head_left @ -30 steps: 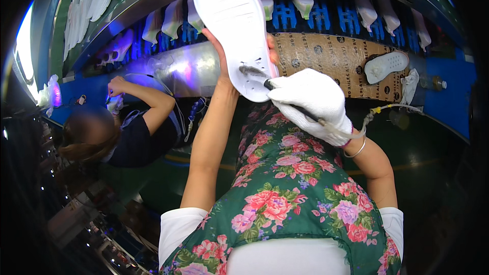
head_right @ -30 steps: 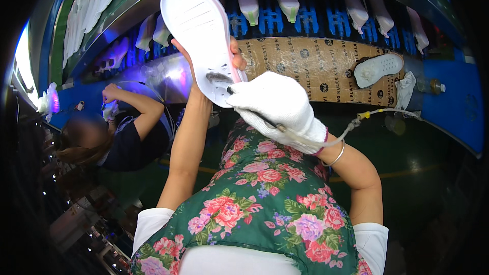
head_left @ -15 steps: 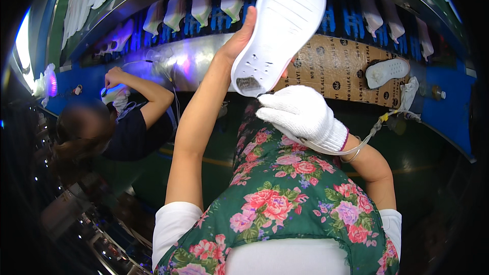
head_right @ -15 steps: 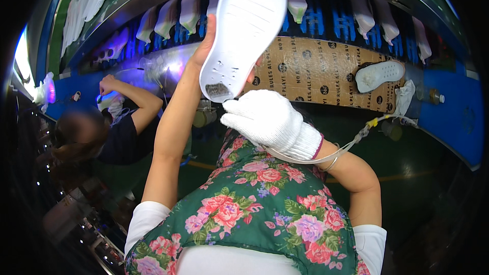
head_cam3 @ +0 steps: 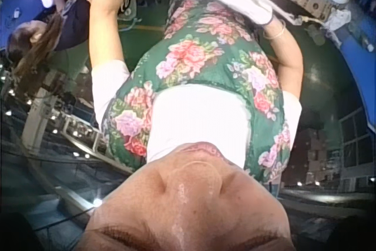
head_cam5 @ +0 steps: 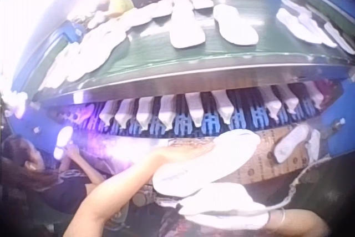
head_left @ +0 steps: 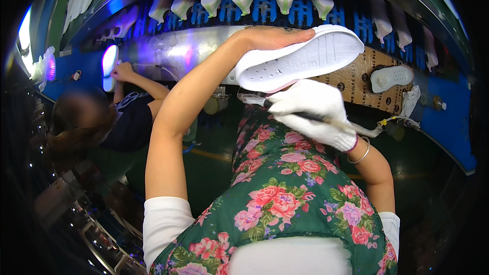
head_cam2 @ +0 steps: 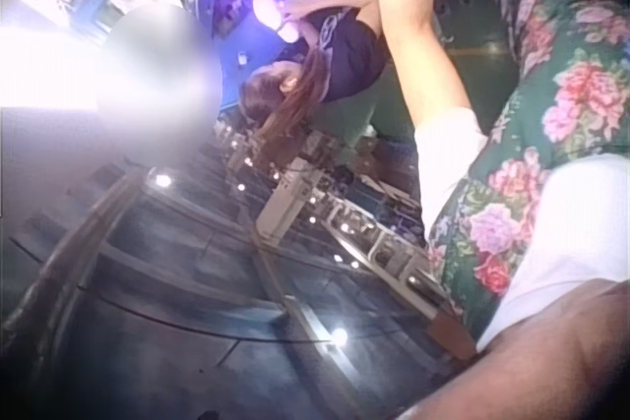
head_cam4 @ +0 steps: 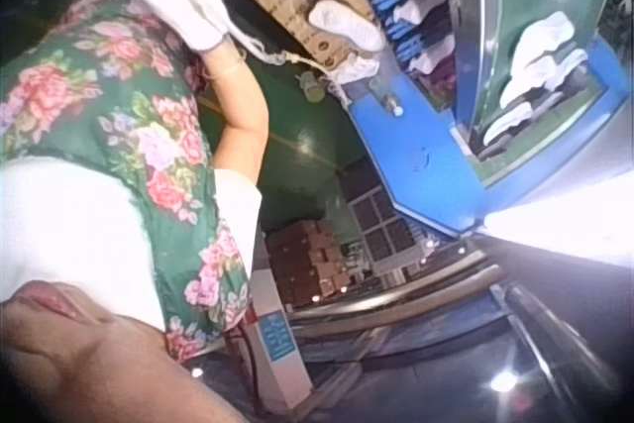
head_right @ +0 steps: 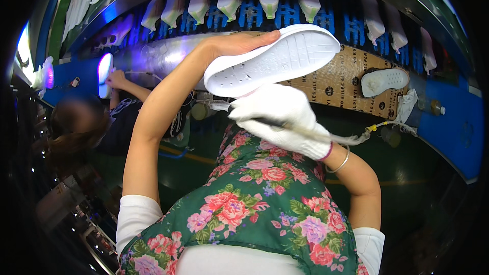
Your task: The person repeatedly retrieves shoe soles from an overhead conveyor belt and applies adhesive over the surfaces of each sole using a brush applicator.
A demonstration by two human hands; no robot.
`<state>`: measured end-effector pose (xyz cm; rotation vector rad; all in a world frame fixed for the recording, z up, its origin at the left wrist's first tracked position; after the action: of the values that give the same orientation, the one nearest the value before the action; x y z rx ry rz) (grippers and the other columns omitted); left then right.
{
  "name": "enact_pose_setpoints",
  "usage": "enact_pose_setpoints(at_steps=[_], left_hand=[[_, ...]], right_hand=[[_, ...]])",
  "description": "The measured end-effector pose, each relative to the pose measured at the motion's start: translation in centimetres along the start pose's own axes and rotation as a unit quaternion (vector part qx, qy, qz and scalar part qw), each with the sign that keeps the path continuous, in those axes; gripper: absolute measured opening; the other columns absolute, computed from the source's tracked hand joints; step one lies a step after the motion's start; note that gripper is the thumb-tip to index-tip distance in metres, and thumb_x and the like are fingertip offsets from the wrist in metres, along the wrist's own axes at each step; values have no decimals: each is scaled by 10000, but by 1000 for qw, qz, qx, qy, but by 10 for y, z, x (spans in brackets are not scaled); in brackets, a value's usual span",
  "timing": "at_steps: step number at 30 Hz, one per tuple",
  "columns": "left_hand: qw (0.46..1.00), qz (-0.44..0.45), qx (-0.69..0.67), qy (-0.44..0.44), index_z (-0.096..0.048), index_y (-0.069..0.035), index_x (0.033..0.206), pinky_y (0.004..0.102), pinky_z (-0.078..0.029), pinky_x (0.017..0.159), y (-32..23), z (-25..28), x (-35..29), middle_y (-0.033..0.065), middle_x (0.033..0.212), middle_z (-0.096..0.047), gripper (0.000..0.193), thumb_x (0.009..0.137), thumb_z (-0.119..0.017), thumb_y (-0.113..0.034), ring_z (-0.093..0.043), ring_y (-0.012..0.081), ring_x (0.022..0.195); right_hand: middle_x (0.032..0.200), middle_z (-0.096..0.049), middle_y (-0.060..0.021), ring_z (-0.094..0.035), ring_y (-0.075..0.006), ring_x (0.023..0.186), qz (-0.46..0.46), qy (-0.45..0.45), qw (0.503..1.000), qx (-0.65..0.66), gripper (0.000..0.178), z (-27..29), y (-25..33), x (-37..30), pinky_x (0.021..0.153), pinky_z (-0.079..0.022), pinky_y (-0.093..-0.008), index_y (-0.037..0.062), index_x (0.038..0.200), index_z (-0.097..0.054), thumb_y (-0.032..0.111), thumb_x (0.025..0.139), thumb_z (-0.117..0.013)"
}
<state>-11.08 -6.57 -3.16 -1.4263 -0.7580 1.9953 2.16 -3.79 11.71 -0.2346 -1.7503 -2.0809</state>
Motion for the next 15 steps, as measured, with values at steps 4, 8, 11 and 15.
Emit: enact_pose_setpoints(at_steps=[4, 8, 11, 15], left_hand=[[999, -7, 33, 36, -475, -119, 1523, 444, -343, 1172, -19, -8, -8, 204, 1565, -426, 1132, 788, -314, -966, -397, 372, 1458], [997, -31, 57, 38, -421, -93, 1545, 465, -335, 1183, -23, -10, -7, 225, 1578, -392, 1127, 813, -315, -943, -357, 386, 1475], [996, -46, 71, 40, -385, -75, 1561, 479, -329, 1190, -21, -9, -5, 239, 1586, -370, 1125, 830, -315, -928, -331, 395, 1486], [995, 25, 91, 25, -389, -71, 1556, 493, -328, 1188, -19, -8, -14, 248, 1576, -381, 1158, 807, -299, -949, -341, 413, 1476]], right_hand=[[978, -753, -94, -727, -266, 896, 29, -23, 988, -150, 227, 12, 2, -1, 800, -558, -351, 85, 993, -756, 23, 779, -801], [968, -765, -87, -734, -242, 877, -10, -12, 999, -45, 220, 5, -5, -5, 794, -560, -337, 79, 989, -767, 24, 779, -803], [928, -767, -59, -734, -234, 827, -42, -69, 991, -103, 200, 20, -14, -9, 780, -577, -326, 113, 1000, -773, 74, 805, -797], [937, -760, -61, -732, -241, 842, -29, -36, 995, -83, 186, 18, -12, -11, 786, -574, -336, 121, 998, -772, 75, 819, -788]])
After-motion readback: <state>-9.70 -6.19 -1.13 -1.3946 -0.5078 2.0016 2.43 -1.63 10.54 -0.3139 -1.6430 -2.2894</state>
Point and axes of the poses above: each hand's wrist, its own x-axis towards the middle knuckle, its own z-axis out of the back of the hand, y = z × x, the point moved 10 cm from there along x, towards the middle knuckle
